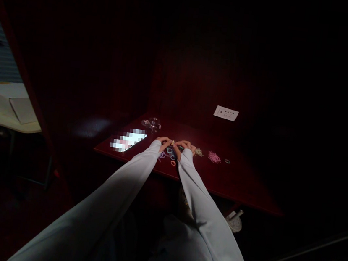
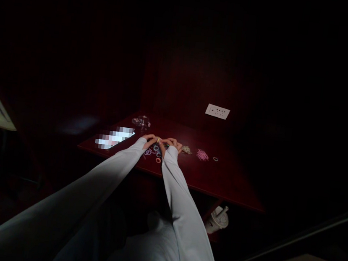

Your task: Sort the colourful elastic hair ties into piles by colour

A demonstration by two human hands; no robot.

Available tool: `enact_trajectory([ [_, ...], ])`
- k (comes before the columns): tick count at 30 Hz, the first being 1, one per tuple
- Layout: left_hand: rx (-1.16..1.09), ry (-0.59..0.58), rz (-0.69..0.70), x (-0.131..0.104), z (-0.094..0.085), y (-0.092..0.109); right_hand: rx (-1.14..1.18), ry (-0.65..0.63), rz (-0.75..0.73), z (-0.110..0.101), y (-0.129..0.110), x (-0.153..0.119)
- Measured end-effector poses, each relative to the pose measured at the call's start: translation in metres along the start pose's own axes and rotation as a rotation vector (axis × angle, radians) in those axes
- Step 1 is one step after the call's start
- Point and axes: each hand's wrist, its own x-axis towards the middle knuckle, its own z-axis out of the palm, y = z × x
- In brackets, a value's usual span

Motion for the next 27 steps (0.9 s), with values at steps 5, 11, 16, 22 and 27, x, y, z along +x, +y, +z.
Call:
enact_trajectory([
  [5,0.002,0.016,-0.003,0.003,0.002,-0.003,-0.009,0.004,0.045,0.003,0.001,0.002],
  [11,0.110,0.100,-0.023,0.006,0.003,-0.007,-0.053,0.007,0.110,-0.004,-0.003,0.000],
  [16,0.178,0.127,0.007,0.003,0.003,-0.006,-0.114,0.005,0.043,-0.011,0.000,-0.007],
  [22,0.164,0.123,-0.006,0.003,0.003,-0.004,-0.200,-0.128,-0.081,-0.015,0.000,-0.015],
  [27,0.153,0.126,-0.008,0.005,0.003,-0.004,-0.291,-0.183,-0.174,-0.017,-0.004,-0.019],
])
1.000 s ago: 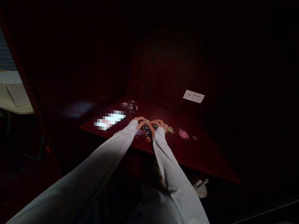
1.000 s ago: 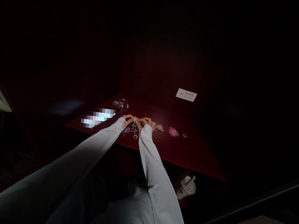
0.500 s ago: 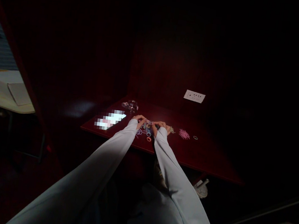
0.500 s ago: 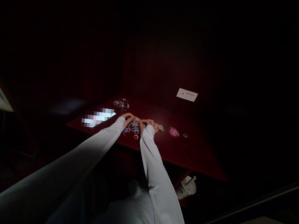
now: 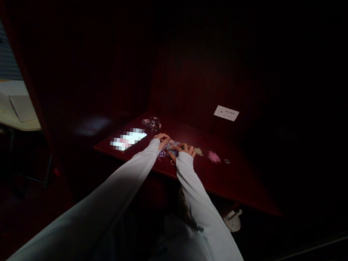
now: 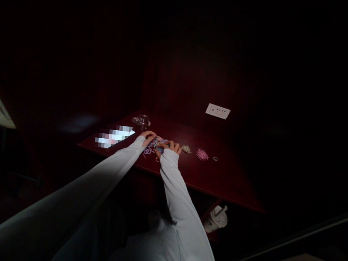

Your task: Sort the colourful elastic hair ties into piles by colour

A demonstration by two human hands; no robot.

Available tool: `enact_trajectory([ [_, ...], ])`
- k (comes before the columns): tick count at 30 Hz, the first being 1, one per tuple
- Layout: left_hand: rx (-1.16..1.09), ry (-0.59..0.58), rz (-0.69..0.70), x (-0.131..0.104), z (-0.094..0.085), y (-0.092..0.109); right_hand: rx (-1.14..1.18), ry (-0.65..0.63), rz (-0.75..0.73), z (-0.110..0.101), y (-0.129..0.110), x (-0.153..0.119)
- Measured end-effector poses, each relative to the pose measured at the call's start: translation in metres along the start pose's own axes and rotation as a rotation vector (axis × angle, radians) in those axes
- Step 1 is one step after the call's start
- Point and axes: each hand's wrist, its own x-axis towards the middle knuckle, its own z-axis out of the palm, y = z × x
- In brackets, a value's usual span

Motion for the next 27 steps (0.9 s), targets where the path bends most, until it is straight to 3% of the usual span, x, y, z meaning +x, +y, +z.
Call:
enact_trajectory([
  [12,-0.014,-0.040,-0.001,0.001,-0.001,0.000,0.071,0.032,-0.009,0.001,0.000,0.003],
  [19,0.005,-0.054,0.019,0.000,0.003,-0.004,0.257,0.159,0.314,0.001,0.008,0.014],
  [27,-0.012,-0.086,-0.015,-0.001,0.001,0.002,0.308,0.194,0.328,0.006,0.012,0.015],
])
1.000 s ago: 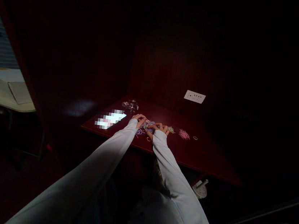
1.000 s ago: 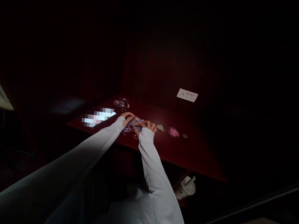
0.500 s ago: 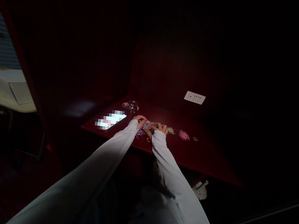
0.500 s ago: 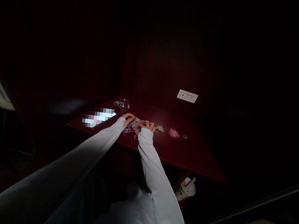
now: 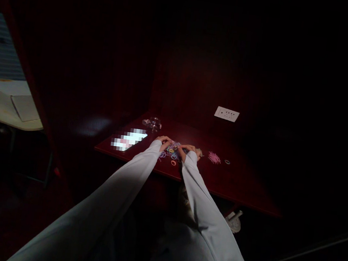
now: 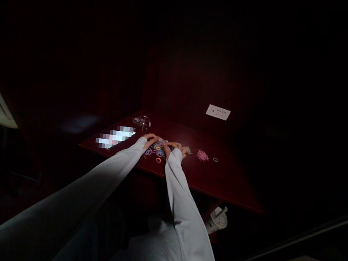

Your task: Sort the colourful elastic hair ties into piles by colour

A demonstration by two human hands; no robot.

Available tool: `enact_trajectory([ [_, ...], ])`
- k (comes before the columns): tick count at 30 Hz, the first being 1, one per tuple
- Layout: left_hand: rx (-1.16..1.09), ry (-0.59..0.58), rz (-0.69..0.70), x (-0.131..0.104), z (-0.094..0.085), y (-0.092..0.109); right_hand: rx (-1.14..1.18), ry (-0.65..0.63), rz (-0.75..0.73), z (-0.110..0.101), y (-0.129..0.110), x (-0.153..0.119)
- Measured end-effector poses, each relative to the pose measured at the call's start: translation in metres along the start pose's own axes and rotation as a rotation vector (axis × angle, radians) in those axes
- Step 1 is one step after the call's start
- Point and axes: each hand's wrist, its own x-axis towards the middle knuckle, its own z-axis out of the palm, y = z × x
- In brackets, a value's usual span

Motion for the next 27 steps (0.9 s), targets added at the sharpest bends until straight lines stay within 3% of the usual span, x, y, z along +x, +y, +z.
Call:
enact_trajectory([
  [5,-0.061,-0.017,0.017,-0.002,-0.003,0.004,-0.074,0.194,-0.030,-0.019,0.014,0.014],
  [9,-0.058,-0.013,0.030,-0.004,-0.007,0.005,-0.183,0.354,0.096,-0.053,0.036,0.028],
  [13,-0.022,-0.012,0.023,-0.006,-0.011,0.007,-0.252,0.318,0.173,-0.068,0.049,0.037],
  [19,-0.038,0.012,0.022,-0.005,-0.011,0.008,-0.419,0.147,0.000,-0.059,0.055,0.046],
  [24,-0.100,0.126,0.020,-0.002,-0.014,0.007,-0.428,0.187,-0.069,-0.055,0.057,0.046],
  [27,-0.120,0.200,0.014,0.001,-0.015,0.005,-0.399,0.177,-0.162,-0.048,0.045,0.038],
])
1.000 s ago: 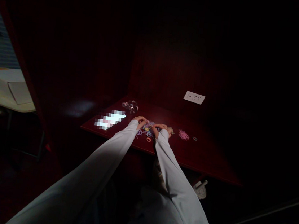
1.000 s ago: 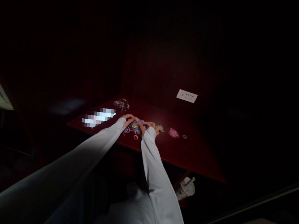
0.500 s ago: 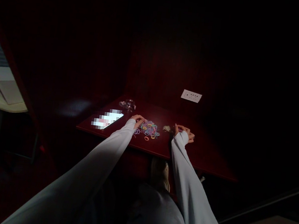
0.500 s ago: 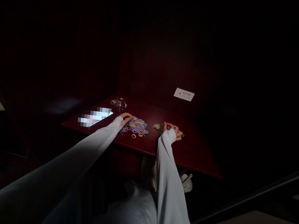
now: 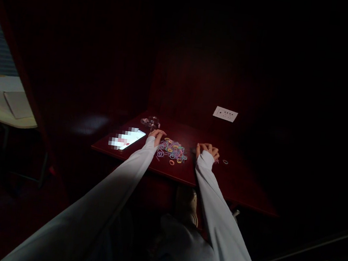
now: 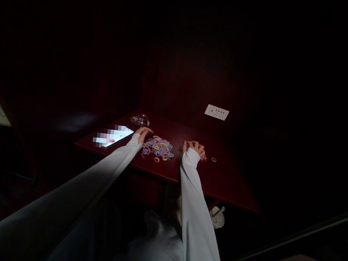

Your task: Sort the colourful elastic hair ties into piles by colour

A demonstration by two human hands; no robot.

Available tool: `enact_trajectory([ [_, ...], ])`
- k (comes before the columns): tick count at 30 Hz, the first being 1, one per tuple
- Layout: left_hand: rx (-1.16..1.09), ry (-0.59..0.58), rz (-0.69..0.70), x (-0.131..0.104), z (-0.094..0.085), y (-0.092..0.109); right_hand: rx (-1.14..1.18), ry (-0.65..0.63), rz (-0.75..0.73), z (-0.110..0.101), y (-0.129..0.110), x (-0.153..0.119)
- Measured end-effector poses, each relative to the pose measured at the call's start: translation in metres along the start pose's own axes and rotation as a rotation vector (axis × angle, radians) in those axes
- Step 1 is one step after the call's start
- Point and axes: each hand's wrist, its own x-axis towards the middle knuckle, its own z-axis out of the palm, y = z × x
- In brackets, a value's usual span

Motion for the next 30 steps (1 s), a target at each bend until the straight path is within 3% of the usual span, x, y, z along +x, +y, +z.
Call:
enact_trajectory([
  [7,0.007,0.055,0.026,0.001,0.005,-0.006,0.178,-0.240,-0.400,0.009,-0.062,-0.031],
  [11,0.016,0.026,0.016,0.001,0.008,-0.008,0.144,-0.349,-0.532,0.012,-0.074,-0.039],
  [22,-0.002,-0.067,-0.013,0.000,0.010,-0.008,0.106,-0.331,-0.401,0.028,-0.066,-0.036],
  [30,0.023,0.002,-0.035,-0.003,0.006,-0.004,0.046,-0.389,-0.455,0.025,-0.069,-0.036],
])
